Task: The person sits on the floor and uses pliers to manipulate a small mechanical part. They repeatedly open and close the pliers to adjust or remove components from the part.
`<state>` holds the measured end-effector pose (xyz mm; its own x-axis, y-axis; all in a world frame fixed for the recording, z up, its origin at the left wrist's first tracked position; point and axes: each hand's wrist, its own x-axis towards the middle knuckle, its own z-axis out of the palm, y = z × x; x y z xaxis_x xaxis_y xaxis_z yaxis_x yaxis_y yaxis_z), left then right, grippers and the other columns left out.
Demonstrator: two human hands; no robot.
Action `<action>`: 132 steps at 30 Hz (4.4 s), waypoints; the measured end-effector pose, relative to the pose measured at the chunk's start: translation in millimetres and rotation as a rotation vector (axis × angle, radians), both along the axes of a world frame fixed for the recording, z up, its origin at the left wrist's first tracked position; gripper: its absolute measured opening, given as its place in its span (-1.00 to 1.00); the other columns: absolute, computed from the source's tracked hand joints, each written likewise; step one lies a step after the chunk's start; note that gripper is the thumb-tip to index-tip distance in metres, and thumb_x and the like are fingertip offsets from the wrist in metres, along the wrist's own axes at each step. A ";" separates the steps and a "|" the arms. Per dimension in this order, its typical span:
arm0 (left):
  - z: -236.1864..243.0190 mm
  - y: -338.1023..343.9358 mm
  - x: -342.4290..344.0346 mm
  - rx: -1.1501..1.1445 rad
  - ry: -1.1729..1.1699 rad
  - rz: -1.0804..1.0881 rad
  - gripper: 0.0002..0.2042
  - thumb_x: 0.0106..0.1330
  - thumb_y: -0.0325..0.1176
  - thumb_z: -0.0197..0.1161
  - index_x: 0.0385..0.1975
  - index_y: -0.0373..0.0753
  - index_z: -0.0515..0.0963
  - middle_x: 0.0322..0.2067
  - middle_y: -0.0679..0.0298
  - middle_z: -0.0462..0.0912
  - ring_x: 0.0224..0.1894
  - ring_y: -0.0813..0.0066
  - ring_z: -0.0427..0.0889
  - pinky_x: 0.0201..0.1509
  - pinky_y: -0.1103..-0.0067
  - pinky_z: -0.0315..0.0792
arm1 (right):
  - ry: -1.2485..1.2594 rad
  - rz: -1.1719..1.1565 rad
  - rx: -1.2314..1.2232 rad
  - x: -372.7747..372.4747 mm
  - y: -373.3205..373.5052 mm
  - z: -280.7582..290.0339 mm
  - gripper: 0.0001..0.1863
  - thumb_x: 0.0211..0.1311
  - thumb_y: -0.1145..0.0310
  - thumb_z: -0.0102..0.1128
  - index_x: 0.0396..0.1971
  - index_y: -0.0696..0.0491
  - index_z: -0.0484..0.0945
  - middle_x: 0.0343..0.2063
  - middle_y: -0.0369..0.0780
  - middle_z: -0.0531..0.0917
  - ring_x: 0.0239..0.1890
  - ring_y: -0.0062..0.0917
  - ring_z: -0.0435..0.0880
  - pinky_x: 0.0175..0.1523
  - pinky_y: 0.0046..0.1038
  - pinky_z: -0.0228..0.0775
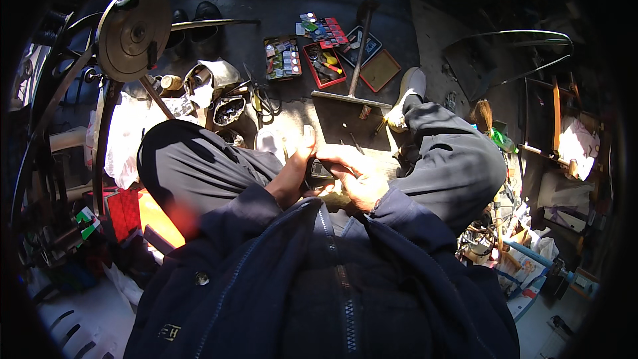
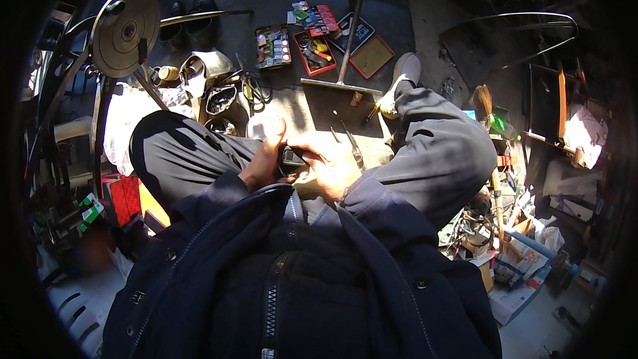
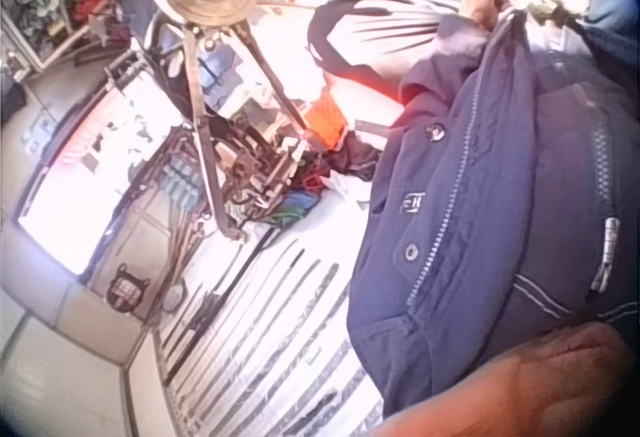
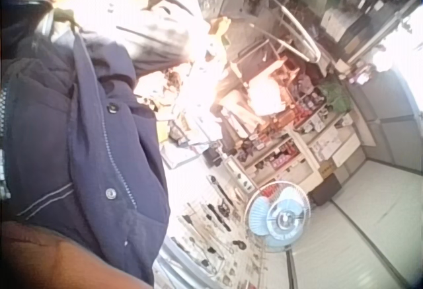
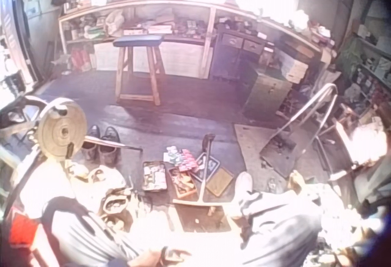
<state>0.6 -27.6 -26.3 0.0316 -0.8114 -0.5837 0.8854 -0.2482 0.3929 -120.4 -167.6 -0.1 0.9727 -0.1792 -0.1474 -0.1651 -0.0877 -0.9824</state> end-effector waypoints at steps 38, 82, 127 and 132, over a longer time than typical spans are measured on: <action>37.2 2.3 1.8 -0.236 -0.661 -0.103 -0.17 0.35 -0.65 0.15 0.57 -0.16 -0.11 0.23 0.19 0.42 0.04 0.55 0.49 0.03 0.60 0.44 | 0.150 -0.183 0.290 1.8 -19.7 8.5 -0.69 0.36 0.58 0.16 0.07 0.16 0.58 -0.11 -0.25 0.69 -0.06 -0.60 0.65 0.08 -0.51 0.50; 28.9 13.1 -6.4 -0.022 -0.919 -0.169 -0.80 0.46 -0.36 0.20 -0.11 -0.36 0.62 -0.44 0.37 0.68 -0.45 0.77 0.48 -0.37 0.66 0.35 | 0.096 -0.280 0.116 -3.6 -26.5 14.8 -0.74 0.32 0.64 0.13 -0.03 0.20 0.64 -0.21 -0.32 0.63 -0.21 -0.71 0.58 -0.12 -0.67 0.40; 23.5 2.6 -9.2 0.032 -0.319 0.054 -0.66 0.47 -0.58 0.12 0.22 -0.42 0.38 -0.15 0.12 0.66 -0.21 0.40 0.70 -0.17 0.46 0.69 | 0.256 -0.405 0.528 2.4 -26.6 11.2 -0.67 0.20 0.56 0.42 -0.03 0.17 0.60 -0.16 -0.21 0.70 -0.13 -0.56 0.68 0.02 -0.51 0.58; 24.9 1.0 -9.8 0.005 -0.301 0.124 -0.63 0.47 -0.57 0.13 0.24 -0.41 0.31 -0.15 0.06 0.67 -0.23 0.36 0.73 -0.19 0.44 0.70 | 0.257 -0.438 0.578 1.9 -14.5 -4.2 -0.75 0.20 0.58 0.41 -0.13 0.15 0.58 -0.21 -0.25 0.68 -0.13 -0.59 0.67 0.00 -0.52 0.53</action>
<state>-9.2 -26.5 -1.4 0.3015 -0.7876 -0.5374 0.7532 -0.1488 0.6407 -118.5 -182.1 -4.2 0.7531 -0.3658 -0.5468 -0.2962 0.5536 -0.7783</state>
